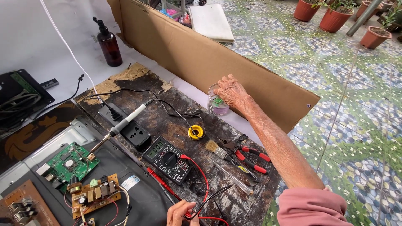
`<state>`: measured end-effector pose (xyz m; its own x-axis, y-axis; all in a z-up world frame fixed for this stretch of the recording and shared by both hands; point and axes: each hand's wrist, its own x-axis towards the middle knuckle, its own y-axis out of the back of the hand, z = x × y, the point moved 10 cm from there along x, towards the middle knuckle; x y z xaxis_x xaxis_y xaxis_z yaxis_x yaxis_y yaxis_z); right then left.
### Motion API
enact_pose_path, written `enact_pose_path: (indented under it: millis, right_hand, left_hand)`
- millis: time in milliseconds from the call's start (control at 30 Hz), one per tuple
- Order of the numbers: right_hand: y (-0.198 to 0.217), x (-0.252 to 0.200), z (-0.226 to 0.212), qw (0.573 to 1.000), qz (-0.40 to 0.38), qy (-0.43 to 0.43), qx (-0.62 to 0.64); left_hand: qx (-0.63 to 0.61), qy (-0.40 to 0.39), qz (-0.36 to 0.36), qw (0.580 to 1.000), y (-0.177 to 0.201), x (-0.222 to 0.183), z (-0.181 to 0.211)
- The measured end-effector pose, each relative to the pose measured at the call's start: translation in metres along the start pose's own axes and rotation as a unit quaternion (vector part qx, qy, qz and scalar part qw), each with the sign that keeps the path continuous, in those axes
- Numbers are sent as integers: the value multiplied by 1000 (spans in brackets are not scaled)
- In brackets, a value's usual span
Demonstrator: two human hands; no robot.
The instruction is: Inspecting and testing various electronic circuit boards using a multimeter, pliers, and a soldering iron on a workbench.
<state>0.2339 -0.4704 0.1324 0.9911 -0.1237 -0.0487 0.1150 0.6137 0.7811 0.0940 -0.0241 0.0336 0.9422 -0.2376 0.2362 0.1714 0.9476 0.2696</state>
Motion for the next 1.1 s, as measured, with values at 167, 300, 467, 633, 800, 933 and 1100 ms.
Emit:
enact_pose_path:
  millis: [167, 300, 467, 633, 800, 933, 1100]
  right_hand:
    - [6, 1, -2, 999, 16, -2, 34]
    - [15, 3, -9, 1000, -3, 8, 2]
    - [21, 4, -3, 997, -27, -10, 71]
    - [-4, 0, 4, 997, -15, -35, 67]
    - [-1, -3, 0, 995, 94, -10, 5]
    - [4, -2, 0, 994, 106, -9, 3]
    - [8, -4, 3, 996, 84, -17, 4]
  left_hand:
    - [6, 24, -45, 999, -1, 0, -3]
    - [32, 6, -53, 998, 6, 4, 25]
    - [59, 0, -94, 994, 6, 8, 27]
    - [67, 38, -126, 989, 6, 6, 27]
    - [80, 28, -136, 987, 7, 8, 31]
    - [71, 24, -120, 990, 11, 10, 40]
    - [69, 15, -101, 992, 16, 12, 53]
